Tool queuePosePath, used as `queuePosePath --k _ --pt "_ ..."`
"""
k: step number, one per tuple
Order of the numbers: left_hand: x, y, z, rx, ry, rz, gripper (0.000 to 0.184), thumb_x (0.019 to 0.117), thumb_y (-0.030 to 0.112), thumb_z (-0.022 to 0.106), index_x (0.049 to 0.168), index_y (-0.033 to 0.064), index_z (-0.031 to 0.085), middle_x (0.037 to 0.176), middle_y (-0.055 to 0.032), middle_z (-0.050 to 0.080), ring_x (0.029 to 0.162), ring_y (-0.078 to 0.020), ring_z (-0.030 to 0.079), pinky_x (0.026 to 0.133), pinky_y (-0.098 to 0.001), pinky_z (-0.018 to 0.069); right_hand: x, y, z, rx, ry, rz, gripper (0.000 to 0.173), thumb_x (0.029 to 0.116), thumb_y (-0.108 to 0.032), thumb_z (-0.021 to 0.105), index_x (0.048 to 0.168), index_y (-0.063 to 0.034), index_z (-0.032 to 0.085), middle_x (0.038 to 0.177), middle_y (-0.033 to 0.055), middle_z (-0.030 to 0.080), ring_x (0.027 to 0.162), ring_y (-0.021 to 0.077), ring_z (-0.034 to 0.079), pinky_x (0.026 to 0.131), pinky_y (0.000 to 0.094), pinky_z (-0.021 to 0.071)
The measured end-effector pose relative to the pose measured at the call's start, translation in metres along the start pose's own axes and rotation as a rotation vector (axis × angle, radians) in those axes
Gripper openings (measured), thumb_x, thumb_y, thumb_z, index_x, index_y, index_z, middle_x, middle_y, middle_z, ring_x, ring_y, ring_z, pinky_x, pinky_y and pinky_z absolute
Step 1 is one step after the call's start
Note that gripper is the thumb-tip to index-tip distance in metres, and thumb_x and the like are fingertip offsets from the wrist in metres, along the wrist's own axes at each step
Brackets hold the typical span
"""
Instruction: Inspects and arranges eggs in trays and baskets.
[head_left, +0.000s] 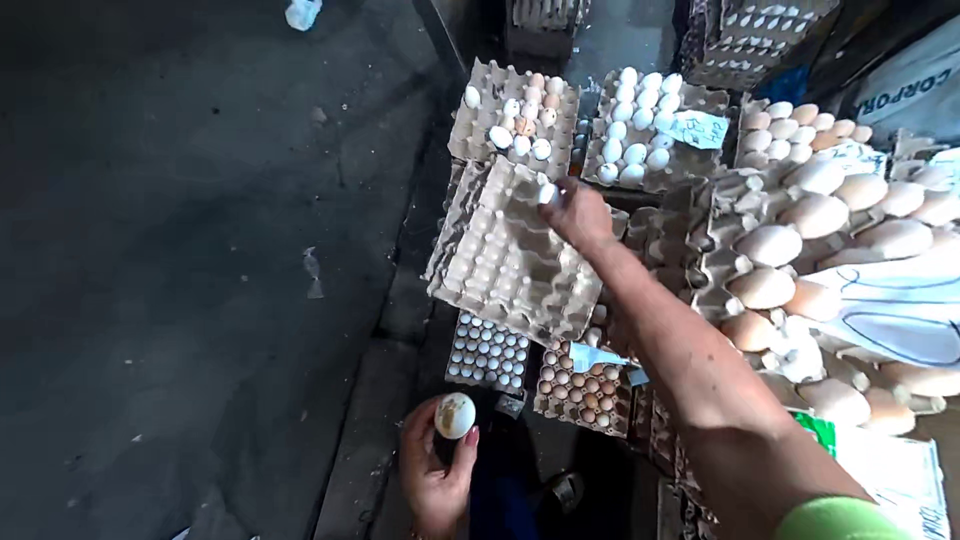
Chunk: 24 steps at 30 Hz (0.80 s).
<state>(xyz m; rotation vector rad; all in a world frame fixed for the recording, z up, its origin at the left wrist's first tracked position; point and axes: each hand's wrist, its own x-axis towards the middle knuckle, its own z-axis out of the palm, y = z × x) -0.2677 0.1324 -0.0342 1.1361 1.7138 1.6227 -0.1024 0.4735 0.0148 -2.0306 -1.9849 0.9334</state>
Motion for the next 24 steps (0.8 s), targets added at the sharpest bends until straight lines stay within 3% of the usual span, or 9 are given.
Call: queuePosePath --k 2,5,7,12,19,24 --pt "0.007 -0.008 -0.007 0.024 0.050 0.013 0.049 0.0881 0.031 0.078 0.134 0.0245 0.062 0.130 0.0135 0.065 0.120 -0.0022 0.061 0.100 -0.0225 0.0534 0.041 0.006 -0.008 -0.127 0.039 0.084 0.058 0.0950 -0.036 0.069 0.142 -0.0062 0.056 0.129 0.0302 0.063 0.117 0.0522 0.062 0.090 0.0743 0.0476" --pt "0.009 -0.012 -0.021 0.076 0.090 -0.111 0.051 0.0876 0.036 0.080 0.132 0.0192 0.061 0.129 0.0119 0.065 0.121 -0.0007 0.060 0.102 -0.0229 0.0523 0.084 0.020 -0.010 -0.262 0.095 0.144 0.057 0.0949 -0.036 0.067 0.141 -0.0033 0.056 0.134 0.0321 0.060 0.119 0.0535 0.060 0.090 0.0753 0.0468" --pt "0.008 -0.018 -0.029 0.066 0.092 -0.163 0.054 0.0876 0.035 0.081 0.136 0.0228 0.060 0.133 0.0135 0.063 0.124 -0.0008 0.058 0.105 -0.0234 0.0506 0.105 0.029 -0.009 -0.308 0.099 0.134 0.056 0.0957 -0.036 0.067 0.140 -0.0047 0.056 0.134 0.0318 0.060 0.119 0.0537 0.061 0.089 0.0752 0.0471" --pt "0.010 -0.037 -0.044 0.098 0.119 -0.154 0.052 0.0895 0.037 0.079 0.137 0.0300 0.058 0.134 0.0190 0.061 0.126 0.0003 0.057 0.107 -0.0229 0.0487 0.147 0.041 -0.001 -0.187 0.118 0.092 0.061 0.0940 -0.031 0.071 0.147 -0.0064 0.050 0.137 0.0299 0.058 0.123 0.0515 0.059 0.097 0.0736 0.0449" --pt "0.006 -0.053 -0.065 0.208 0.135 -0.133 0.052 0.0912 0.036 0.077 0.138 0.0277 0.056 0.134 0.0211 0.059 0.125 0.0034 0.055 0.107 -0.0218 0.0474 0.189 0.043 0.022 -0.215 0.152 0.094 0.060 0.0921 -0.030 0.073 0.143 -0.0037 0.054 0.131 0.0325 0.062 0.123 0.0530 0.058 0.099 0.0734 0.0446" --pt "0.002 -0.061 -0.072 0.213 0.156 -0.168 0.052 0.0905 0.037 0.078 0.136 0.0240 0.058 0.131 0.0186 0.062 0.124 0.0012 0.057 0.106 -0.0235 0.0490 0.203 0.047 0.035 -0.132 0.196 0.154 0.062 0.0959 -0.028 0.069 0.146 0.0007 0.049 0.137 0.0317 0.059 0.130 0.0483 0.056 0.108 0.0649 0.0432"
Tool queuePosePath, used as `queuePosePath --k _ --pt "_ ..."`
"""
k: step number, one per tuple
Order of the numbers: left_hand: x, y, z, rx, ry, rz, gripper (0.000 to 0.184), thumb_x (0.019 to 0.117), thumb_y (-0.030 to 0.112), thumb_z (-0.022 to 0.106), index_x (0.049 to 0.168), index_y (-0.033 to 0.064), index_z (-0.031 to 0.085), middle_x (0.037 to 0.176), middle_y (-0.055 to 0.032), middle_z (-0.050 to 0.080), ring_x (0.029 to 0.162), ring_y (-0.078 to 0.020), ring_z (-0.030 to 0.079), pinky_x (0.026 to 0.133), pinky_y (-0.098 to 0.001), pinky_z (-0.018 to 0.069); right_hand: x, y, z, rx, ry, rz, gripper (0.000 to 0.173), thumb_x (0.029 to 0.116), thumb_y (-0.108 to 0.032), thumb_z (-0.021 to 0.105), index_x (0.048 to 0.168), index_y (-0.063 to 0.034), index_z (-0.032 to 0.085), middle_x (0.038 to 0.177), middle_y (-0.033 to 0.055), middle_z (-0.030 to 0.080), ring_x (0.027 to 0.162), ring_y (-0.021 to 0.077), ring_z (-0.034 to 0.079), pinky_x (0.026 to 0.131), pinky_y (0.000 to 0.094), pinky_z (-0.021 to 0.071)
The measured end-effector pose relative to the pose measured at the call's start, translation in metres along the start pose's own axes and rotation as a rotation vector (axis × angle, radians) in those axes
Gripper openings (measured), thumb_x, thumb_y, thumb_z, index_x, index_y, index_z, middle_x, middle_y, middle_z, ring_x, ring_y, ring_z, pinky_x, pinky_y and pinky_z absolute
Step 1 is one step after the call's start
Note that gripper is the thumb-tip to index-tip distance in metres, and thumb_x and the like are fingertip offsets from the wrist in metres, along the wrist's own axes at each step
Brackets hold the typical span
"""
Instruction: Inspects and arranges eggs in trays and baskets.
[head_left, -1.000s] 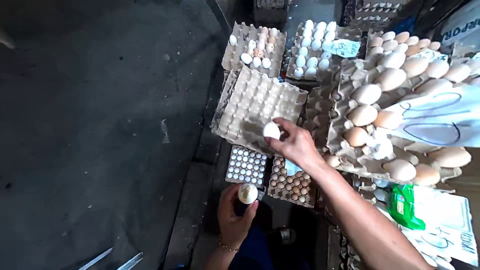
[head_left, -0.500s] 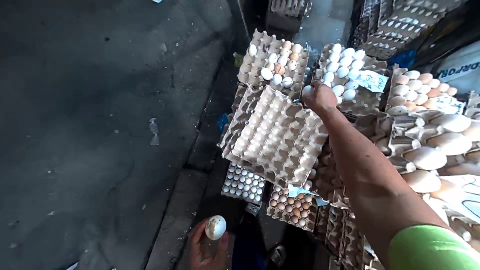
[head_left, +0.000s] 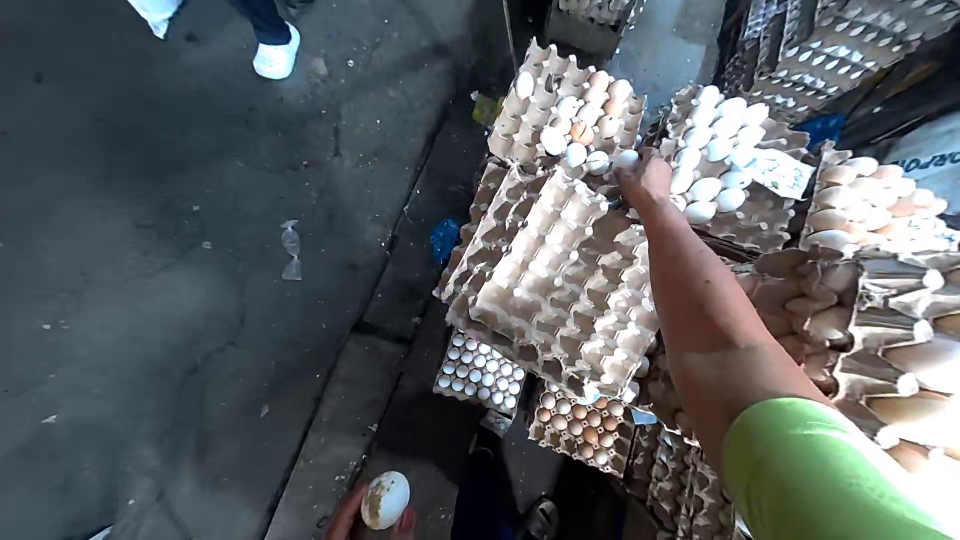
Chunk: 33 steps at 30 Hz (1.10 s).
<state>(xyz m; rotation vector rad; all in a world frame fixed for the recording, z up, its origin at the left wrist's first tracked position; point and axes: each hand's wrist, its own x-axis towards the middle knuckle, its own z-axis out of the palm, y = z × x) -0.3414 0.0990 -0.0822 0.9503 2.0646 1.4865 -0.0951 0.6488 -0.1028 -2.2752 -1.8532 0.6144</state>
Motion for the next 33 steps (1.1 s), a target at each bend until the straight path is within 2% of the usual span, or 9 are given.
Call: queuePosePath --k 6,9,12,14,16,18,24,28,33 --pt "0.001 0.008 0.008 -0.013 -0.018 -0.001 0.051 0.0901 0.036 0.078 0.136 0.0243 0.057 0.130 0.0196 0.061 0.122 0.0026 0.057 0.105 -0.0222 0.0495 -0.018 -0.004 -0.001 -0.017 -0.052 0.035 0.054 0.0969 -0.021 0.066 0.143 0.0028 0.052 0.137 0.0316 0.059 0.132 0.0471 0.055 0.109 0.0643 0.0426" --pt "0.004 0.021 0.020 -0.041 -0.050 0.009 0.054 0.0904 0.036 0.078 0.137 0.0216 0.056 0.132 0.0176 0.062 0.122 0.0019 0.058 0.105 -0.0221 0.0501 -0.058 -0.018 -0.007 0.221 0.054 0.036 0.052 0.0961 -0.016 0.063 0.143 0.0018 0.053 0.136 0.0301 0.060 0.129 0.0443 0.058 0.108 0.0611 0.0449" --pt "0.004 0.048 0.038 -0.104 -0.113 0.020 0.059 0.0898 0.030 0.078 0.138 0.0066 0.053 0.133 0.0091 0.061 0.122 0.0014 0.058 0.104 -0.0221 0.0506 -0.141 -0.042 -0.007 0.583 0.151 -0.069 0.055 0.0980 -0.007 0.059 0.150 0.0005 0.045 0.139 0.0251 0.059 0.121 0.0342 0.064 0.103 0.0472 0.0529" --pt "0.002 0.064 0.055 -0.182 -0.171 0.093 0.056 0.0890 0.024 0.078 0.138 0.0104 0.054 0.132 0.0122 0.062 0.122 0.0008 0.059 0.103 -0.0218 0.0518 -0.218 -0.046 0.001 0.763 0.144 -0.212 0.055 0.0998 -0.006 0.059 0.152 -0.0025 0.043 0.148 0.0197 0.054 0.121 0.0269 0.065 0.096 0.0417 0.0584" --pt "-0.002 0.084 0.068 -0.268 -0.271 0.128 0.055 0.0897 0.024 0.078 0.138 0.0163 0.052 0.133 0.0160 0.062 0.122 0.0006 0.059 0.101 -0.0220 0.0528 -0.295 -0.031 0.002 0.766 0.035 -0.384 0.052 0.1008 -0.004 0.058 0.151 -0.0005 0.046 0.159 0.0181 0.044 0.138 0.0277 0.054 0.109 0.0434 0.0518" --pt "-0.012 0.104 0.078 -0.317 -0.357 0.145 0.057 0.0902 0.031 0.079 0.138 0.0179 0.051 0.132 0.0165 0.062 0.119 0.0009 0.060 0.097 -0.0219 0.0550 -0.358 0.003 -0.013 0.720 -0.128 -0.471 0.045 0.0985 -0.001 0.059 0.144 0.0012 0.056 0.154 0.0187 0.050 0.136 0.0290 0.056 0.110 0.0437 0.0514" --pt "-0.081 0.157 0.110 -0.359 -0.617 0.277 0.057 0.0905 0.018 0.076 0.136 0.0000 0.046 0.133 0.0094 0.060 0.122 0.0016 0.058 0.100 -0.0214 0.0529 -0.491 0.187 -0.121 0.447 -0.570 -0.542 0.031 0.1013 -0.008 0.060 0.130 -0.0009 0.067 0.124 0.0199 0.070 0.113 0.0345 0.069 0.100 0.0519 0.0533" --pt "-0.160 0.185 0.141 -0.406 -0.844 0.498 0.056 0.0926 0.028 0.075 0.139 0.0091 0.052 0.137 0.0135 0.060 0.126 0.0012 0.056 0.106 -0.0227 0.0496 -0.581 0.316 -0.221 0.389 -0.403 -0.227 0.031 0.1008 -0.009 0.061 0.130 -0.0026 0.068 0.124 0.0187 0.070 0.113 0.0336 0.069 0.101 0.0541 0.0530" --pt "-0.280 0.218 0.178 -0.573 -1.113 0.571 0.055 0.0921 0.034 0.076 0.141 0.0228 0.054 0.137 0.0179 0.060 0.126 -0.0017 0.057 0.108 -0.0243 0.0483 -0.722 0.463 -0.328 0.266 -0.087 0.169 0.029 0.0994 -0.012 0.065 0.128 -0.0085 0.069 0.114 0.0098 0.073 0.090 0.0209 0.073 0.082 0.0434 0.0614"
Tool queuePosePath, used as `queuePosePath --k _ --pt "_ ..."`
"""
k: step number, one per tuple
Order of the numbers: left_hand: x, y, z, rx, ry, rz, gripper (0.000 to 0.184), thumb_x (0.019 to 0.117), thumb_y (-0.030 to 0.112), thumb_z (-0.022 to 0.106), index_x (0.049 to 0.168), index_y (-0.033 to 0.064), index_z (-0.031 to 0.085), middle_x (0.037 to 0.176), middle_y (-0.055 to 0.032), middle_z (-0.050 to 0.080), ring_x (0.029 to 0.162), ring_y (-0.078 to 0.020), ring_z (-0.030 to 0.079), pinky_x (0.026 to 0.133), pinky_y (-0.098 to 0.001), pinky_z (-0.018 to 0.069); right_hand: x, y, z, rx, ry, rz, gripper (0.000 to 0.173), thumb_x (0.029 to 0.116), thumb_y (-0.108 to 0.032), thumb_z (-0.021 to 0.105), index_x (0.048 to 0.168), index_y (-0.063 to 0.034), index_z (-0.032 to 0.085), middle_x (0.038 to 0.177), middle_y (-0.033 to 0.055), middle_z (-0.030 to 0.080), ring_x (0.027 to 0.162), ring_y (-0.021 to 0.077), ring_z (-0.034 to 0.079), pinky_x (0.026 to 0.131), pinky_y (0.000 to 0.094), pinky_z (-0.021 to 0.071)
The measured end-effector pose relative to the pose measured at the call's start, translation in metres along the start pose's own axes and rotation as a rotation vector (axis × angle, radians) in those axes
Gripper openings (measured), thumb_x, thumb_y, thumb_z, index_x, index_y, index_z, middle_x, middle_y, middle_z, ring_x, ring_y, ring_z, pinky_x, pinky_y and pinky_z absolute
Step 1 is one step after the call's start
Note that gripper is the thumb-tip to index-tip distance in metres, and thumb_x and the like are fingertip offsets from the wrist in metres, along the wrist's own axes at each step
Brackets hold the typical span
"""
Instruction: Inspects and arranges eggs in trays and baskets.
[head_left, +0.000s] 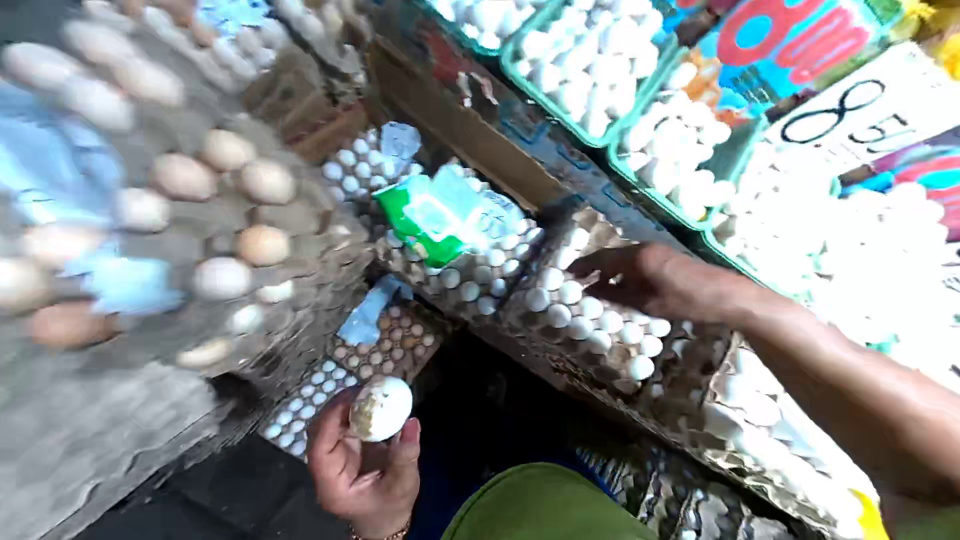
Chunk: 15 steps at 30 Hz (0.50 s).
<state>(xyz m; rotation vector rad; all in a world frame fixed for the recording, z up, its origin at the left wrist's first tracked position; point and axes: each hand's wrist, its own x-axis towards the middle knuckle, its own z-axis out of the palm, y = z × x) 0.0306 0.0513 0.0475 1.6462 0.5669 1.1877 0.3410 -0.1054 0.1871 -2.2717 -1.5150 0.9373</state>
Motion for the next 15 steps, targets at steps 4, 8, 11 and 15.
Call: queuePosePath --k 4,8,11,15 --pt "0.003 0.011 0.091 -0.131 -0.124 0.024 0.054 0.0926 0.033 0.076 0.141 0.0211 0.055 0.135 0.0156 0.062 0.123 -0.0038 0.060 0.105 -0.0250 0.0516 -0.084 0.091 -0.066 -0.143 0.108 0.270 0.025 0.1019 -0.014 0.063 0.126 -0.0093 0.071 0.108 0.0121 0.075 0.093 0.0279 0.073 0.087 0.0568 0.0581" --pt "0.005 0.021 0.161 -0.231 -0.239 0.006 0.054 0.0900 0.033 0.079 0.139 0.0217 0.058 0.133 0.0133 0.063 0.122 -0.0066 0.061 0.105 -0.0282 0.0529 -0.116 0.156 -0.102 -0.170 0.239 0.444 0.024 0.1053 -0.016 0.058 0.122 -0.0070 0.073 0.105 0.0174 0.074 0.093 0.0358 0.072 0.086 0.0649 0.0538" --pt "0.016 0.012 0.200 -0.243 -0.320 0.040 0.052 0.0889 0.034 0.080 0.136 0.0249 0.061 0.131 0.0137 0.064 0.120 -0.0062 0.062 0.104 -0.0292 0.0534 -0.102 0.201 -0.119 -0.190 0.350 0.508 0.026 0.1062 -0.017 0.055 0.119 -0.0044 0.073 0.109 0.0218 0.073 0.100 0.0410 0.070 0.091 0.0686 0.0495" --pt "0.067 -0.014 0.260 -0.061 -0.431 0.143 0.045 0.0915 0.039 0.076 0.128 0.0166 0.062 0.126 0.0059 0.065 0.119 -0.0058 0.060 0.102 -0.0302 0.0526 -0.054 0.263 -0.129 -0.193 0.397 0.589 0.026 0.1036 -0.016 0.057 0.117 -0.0020 0.074 0.115 0.0243 0.072 0.112 0.0446 0.067 0.099 0.0695 0.0459"
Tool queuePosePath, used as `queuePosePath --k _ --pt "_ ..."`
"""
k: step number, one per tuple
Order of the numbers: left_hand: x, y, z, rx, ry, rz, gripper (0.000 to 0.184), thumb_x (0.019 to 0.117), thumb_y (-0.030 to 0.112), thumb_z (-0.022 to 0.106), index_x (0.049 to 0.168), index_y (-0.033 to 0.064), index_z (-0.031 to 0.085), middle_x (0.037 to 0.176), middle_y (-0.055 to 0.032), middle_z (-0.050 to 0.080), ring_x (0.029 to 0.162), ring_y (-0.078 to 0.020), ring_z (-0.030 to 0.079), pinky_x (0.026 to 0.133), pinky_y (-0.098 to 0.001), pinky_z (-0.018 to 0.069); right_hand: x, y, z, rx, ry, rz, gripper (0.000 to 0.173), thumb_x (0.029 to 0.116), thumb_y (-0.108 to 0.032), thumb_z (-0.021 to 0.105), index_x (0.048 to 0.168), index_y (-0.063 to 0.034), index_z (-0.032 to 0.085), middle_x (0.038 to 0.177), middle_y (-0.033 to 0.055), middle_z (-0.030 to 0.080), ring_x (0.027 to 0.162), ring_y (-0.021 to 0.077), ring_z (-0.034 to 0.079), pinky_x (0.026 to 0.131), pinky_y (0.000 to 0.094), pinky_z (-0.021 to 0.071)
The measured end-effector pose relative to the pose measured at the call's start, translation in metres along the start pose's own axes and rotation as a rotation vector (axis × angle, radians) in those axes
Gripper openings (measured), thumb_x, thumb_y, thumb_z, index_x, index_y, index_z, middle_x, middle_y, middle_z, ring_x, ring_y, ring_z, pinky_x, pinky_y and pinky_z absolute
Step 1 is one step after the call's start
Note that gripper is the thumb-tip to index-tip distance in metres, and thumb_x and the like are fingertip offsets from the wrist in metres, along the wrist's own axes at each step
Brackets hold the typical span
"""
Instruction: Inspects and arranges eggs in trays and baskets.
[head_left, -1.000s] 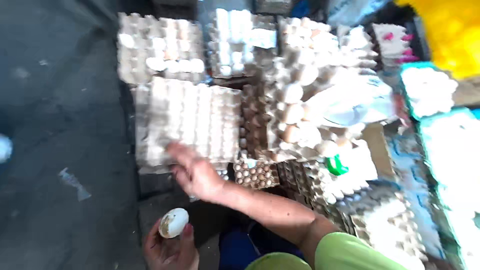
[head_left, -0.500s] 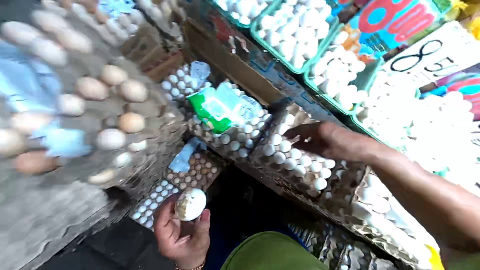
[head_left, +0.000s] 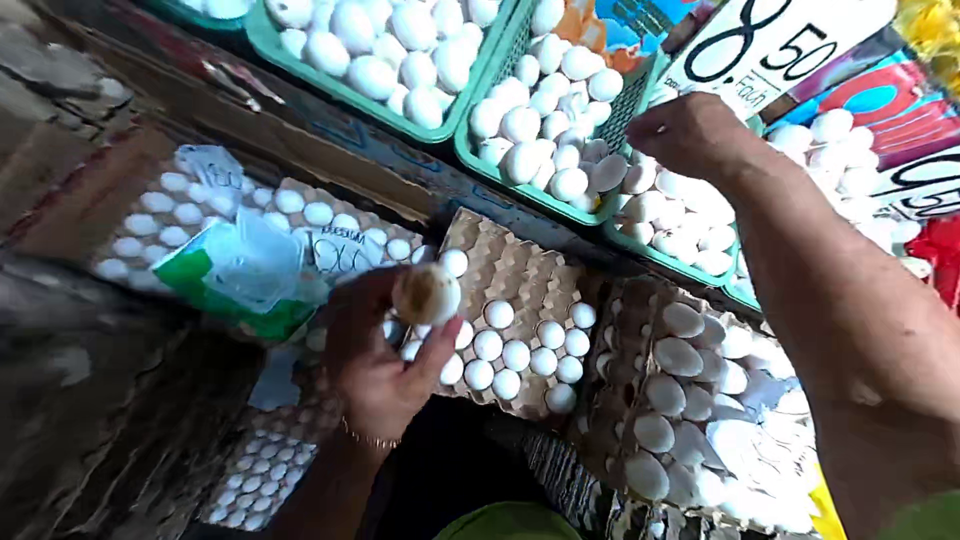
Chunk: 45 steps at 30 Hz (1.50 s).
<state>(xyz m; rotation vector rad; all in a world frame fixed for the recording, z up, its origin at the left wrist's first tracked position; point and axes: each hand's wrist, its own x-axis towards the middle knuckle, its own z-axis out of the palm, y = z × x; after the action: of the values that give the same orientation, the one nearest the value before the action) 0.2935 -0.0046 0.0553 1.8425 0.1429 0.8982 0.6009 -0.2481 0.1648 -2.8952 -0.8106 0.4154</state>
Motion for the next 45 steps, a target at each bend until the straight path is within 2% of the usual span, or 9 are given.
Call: queuePosePath --k 2,5,14,24,30,34,38,42,45 --pt "0.044 -0.017 0.018 0.064 -0.062 -0.018 0.058 0.0915 0.034 0.076 0.133 -0.0011 0.056 0.129 -0.0103 0.061 0.120 -0.0122 0.059 0.103 -0.0315 0.0512 0.037 0.007 0.015 -0.010 0.006 -0.003 0.027 0.1030 -0.016 0.058 0.117 0.0005 0.073 0.116 0.0277 0.070 0.114 0.0484 0.065 0.100 0.0711 0.0441" --pt "0.105 -0.050 0.052 0.026 -0.085 0.040 0.061 0.0959 0.031 0.072 0.137 -0.0083 0.050 0.132 -0.0179 0.059 0.120 -0.0158 0.060 0.104 -0.0323 0.0510 0.091 0.009 0.031 0.018 0.002 0.002 0.028 0.1021 -0.016 0.059 0.118 0.0022 0.072 0.119 0.0287 0.069 0.118 0.0475 0.063 0.104 0.0676 0.0440" --pt "0.185 -0.118 0.110 0.102 -0.161 0.087 0.059 0.0947 0.026 0.073 0.137 -0.0075 0.051 0.130 -0.0225 0.059 0.121 -0.0220 0.058 0.105 -0.0345 0.0479 0.174 0.022 0.074 0.069 -0.143 0.315 0.032 0.0999 -0.024 0.061 0.119 -0.0012 0.072 0.130 0.0267 0.064 0.126 0.0462 0.058 0.101 0.0700 0.0448" --pt "0.173 -0.143 0.124 0.046 -0.071 0.104 0.054 0.0904 0.021 0.078 0.133 -0.0012 0.055 0.131 -0.0123 0.060 0.125 -0.0169 0.057 0.105 -0.0335 0.0492 0.142 0.046 0.039 0.475 0.166 0.034 0.017 0.0970 -0.011 0.067 0.109 0.0006 0.071 0.100 0.0154 0.072 0.091 0.0261 0.070 0.089 0.0486 0.0555" --pt "0.173 -0.139 0.124 0.061 -0.104 0.069 0.052 0.0921 0.024 0.075 0.134 0.0020 0.053 0.129 -0.0090 0.060 0.123 -0.0137 0.057 0.105 -0.0329 0.0496 0.164 -0.003 0.067 0.065 -0.102 -0.146 0.018 0.0983 -0.012 0.063 0.110 -0.0084 0.076 0.111 0.0207 0.072 0.108 0.0439 0.068 0.089 0.0677 0.0518" --pt "0.170 -0.141 0.122 0.068 -0.106 0.085 0.052 0.0928 0.025 0.075 0.135 0.0048 0.052 0.129 -0.0066 0.059 0.123 -0.0120 0.057 0.104 -0.0315 0.0499 0.171 -0.042 0.072 -0.126 -0.380 -0.100 0.018 0.0991 -0.002 0.057 0.112 0.0009 0.069 0.116 0.0268 0.067 0.111 0.0484 0.064 0.087 0.0669 0.0503" --pt "0.171 -0.142 0.123 0.070 -0.096 0.111 0.049 0.0942 0.028 0.073 0.133 0.0067 0.054 0.129 -0.0044 0.061 0.124 -0.0105 0.057 0.105 -0.0312 0.0495 0.174 -0.040 0.079 -0.160 -0.403 -0.113 0.017 0.0961 -0.002 0.062 0.111 0.0031 0.068 0.116 0.0266 0.066 0.111 0.0477 0.064 0.088 0.0665 0.0504" --pt "0.171 -0.141 0.123 0.057 -0.092 0.109 0.048 0.0933 0.028 0.074 0.132 0.0089 0.054 0.128 -0.0010 0.061 0.124 -0.0087 0.056 0.106 -0.0295 0.0485 0.163 -0.049 0.059 -0.139 -0.401 0.056 0.028 0.1066 -0.010 0.047 0.120 0.0076 0.064 0.124 0.0286 0.063 0.118 0.0473 0.062 0.094 0.0638 0.0496" --pt "0.171 -0.141 0.123 0.023 -0.091 0.101 0.048 0.0929 0.027 0.075 0.133 0.0111 0.053 0.130 0.0011 0.060 0.125 -0.0078 0.056 0.106 -0.0293 0.0481 0.162 -0.031 0.026 -0.074 -0.435 0.023 0.022 0.1016 -0.011 0.057 0.111 0.0060 0.068 0.118 0.0278 0.066 0.117 0.0471 0.061 0.094 0.0675 0.0468"
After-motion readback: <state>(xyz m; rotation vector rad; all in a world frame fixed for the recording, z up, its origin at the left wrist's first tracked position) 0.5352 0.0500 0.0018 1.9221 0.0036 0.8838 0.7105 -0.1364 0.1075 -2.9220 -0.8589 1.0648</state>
